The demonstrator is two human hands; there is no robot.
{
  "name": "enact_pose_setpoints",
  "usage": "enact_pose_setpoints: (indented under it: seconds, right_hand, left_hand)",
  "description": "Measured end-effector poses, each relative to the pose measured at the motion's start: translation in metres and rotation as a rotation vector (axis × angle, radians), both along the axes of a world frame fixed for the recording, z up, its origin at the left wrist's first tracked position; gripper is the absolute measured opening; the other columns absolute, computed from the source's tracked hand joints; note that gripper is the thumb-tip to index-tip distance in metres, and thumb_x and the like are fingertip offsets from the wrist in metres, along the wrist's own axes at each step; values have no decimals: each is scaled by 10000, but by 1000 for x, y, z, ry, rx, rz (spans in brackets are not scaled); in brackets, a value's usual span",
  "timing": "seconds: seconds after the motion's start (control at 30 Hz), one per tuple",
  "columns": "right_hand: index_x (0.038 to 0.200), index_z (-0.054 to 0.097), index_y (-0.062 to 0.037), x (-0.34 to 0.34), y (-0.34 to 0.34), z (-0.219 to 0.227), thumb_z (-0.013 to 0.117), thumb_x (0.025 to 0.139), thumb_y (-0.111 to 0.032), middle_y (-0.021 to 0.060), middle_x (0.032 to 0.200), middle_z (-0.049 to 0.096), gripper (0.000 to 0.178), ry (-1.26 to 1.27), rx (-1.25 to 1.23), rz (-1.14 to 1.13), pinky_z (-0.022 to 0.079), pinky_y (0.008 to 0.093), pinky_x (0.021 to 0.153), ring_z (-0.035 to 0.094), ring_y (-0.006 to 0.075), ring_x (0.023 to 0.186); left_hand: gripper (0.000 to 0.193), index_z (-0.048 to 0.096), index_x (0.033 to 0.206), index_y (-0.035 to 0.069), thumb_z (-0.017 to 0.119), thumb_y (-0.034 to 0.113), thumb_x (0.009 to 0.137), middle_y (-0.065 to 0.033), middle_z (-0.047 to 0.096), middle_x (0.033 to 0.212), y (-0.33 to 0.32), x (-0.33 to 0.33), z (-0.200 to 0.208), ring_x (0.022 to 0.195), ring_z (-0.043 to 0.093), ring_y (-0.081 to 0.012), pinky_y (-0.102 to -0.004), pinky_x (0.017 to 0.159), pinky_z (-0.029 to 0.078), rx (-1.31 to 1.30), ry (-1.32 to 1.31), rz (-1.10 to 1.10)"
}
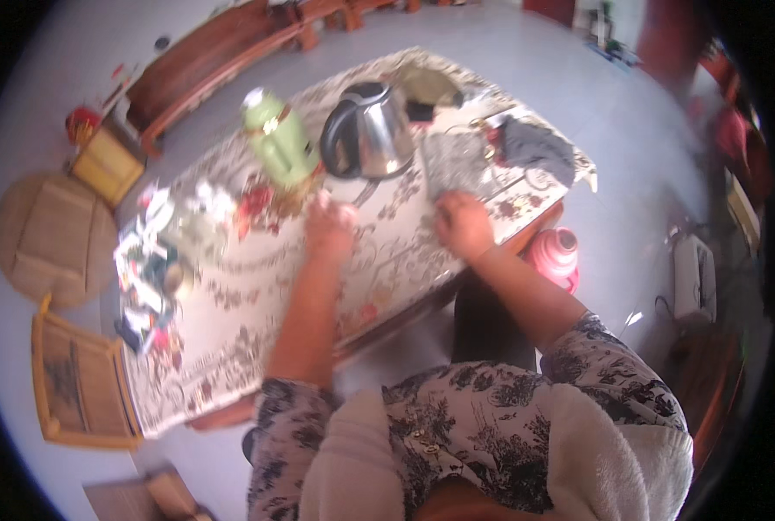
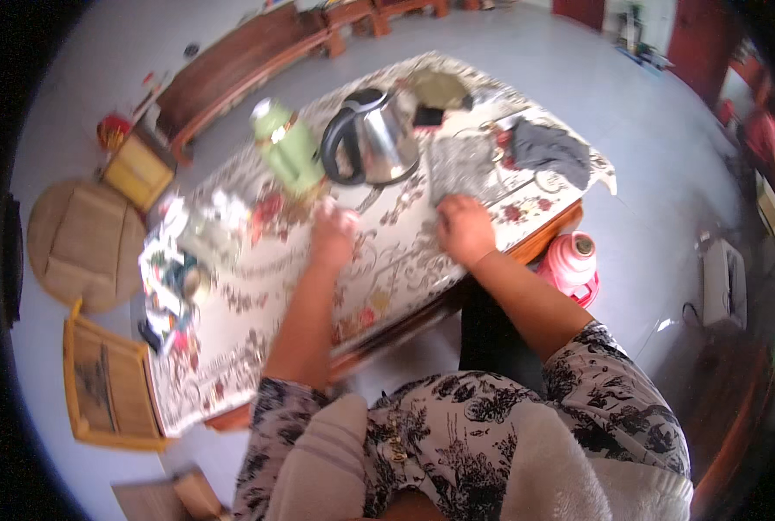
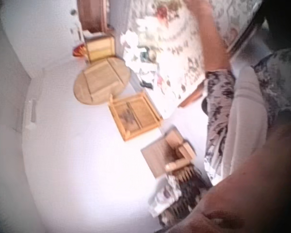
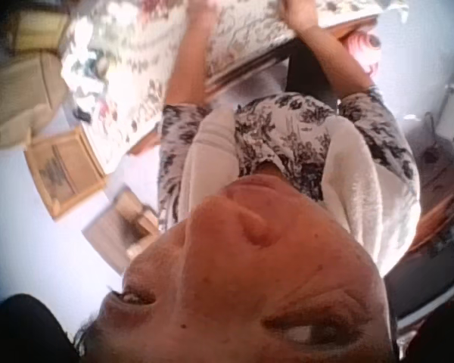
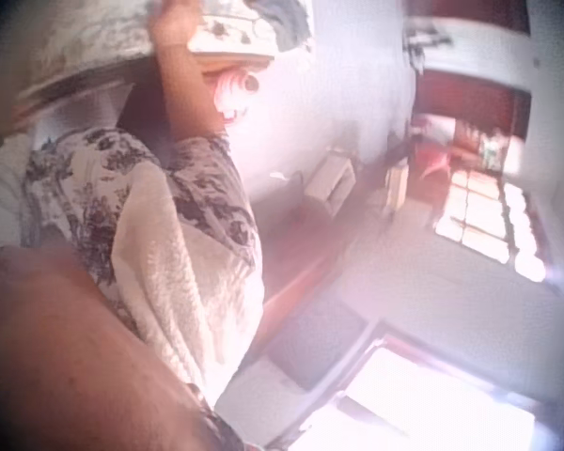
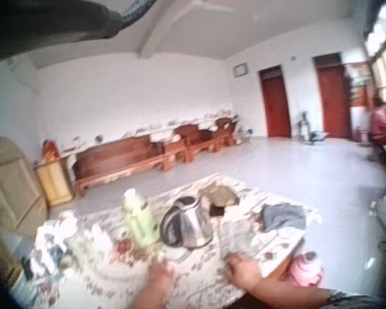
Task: The person sits on the floor and wipes a floral-patterned tablecloth with a cloth. They move a green thermos and a silver kettle to clean underneath them, then wipe the kettle itself before placing it back on the table.
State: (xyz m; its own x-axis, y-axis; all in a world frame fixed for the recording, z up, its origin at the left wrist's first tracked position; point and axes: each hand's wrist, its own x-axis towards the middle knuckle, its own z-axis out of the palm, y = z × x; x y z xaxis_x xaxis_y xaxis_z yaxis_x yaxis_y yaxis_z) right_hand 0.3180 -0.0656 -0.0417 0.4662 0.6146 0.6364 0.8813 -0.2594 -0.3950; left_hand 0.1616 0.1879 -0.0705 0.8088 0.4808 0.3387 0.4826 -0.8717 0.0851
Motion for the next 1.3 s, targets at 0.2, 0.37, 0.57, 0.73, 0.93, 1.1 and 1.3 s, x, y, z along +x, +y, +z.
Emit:
enact_pose_setpoints:
  seconds: [0.2,0.37,0.57,0.73,0.93,1.1,1.3]
  right_hand:
    - [927,673,-67,0,-10,-5,615,785,-155,104,1019,649,177,99,51,-25,453,431,916,593,328,996]
    - [919,672,-56,-4,-4,-8,623,777,-152,112,1033,655,177,66,52,-24,465,430,903,595,330,1005]
    - [928,657,-22,-7,4,-5,658,754,-146,162,1000,653,213,16,-33,47,498,455,834,613,380,938]
    - [1003,650,-5,4,-18,-2,617,826,-110,170,1040,655,209,77,-42,96,485,412,891,611,358,985]
    - [1013,630,-6,19,3,-18,579,824,-5,168,1098,639,195,182,-146,36,465,392,943,597,348,1037]
    - [1014,626,-3,33,-1,-27,558,806,23,160,1109,635,221,129,-145,49,452,380,969,594,327,1062]
    - [1039,617,-9,55,-3,-41,538,795,25,154,1104,634,258,337,-127,10,440,375,977,587,317,1056]
  left_hand:
    - [463,493,1319,-30,528,221,931,-236,348,1492,-108,2,21,1397,290,-438,-525,1127,291,-113,-252,-282]
    - [482,476,1342,0,543,188,904,-235,360,1489,-133,-87,35,1402,304,-416,-525,1130,278,-205,-172,-380]
    - [519,479,1385,92,582,229,895,-146,401,1500,-120,-211,44,1388,379,-307,-628,1068,299,-149,-92,104]
    - [590,360,1476,159,526,319,933,-93,348,1536,-43,-334,18,1431,315,-236,-609,1129,221,-38,-86,659]
    - [578,247,1539,233,317,414,995,-42,183,1617,40,-473,49,1491,161,-189,-603,1172,123,-359,51,1212]
    - [561,228,1534,313,239,482,999,69,51,1640,109,-596,49,1505,98,-181,-679,1139,118,-493,258,1347]
    - [545,283,1514,341,268,486,989,79,61,1639,187,-622,27,1510,85,-231,-686,1130,115,-392,-136,1520]
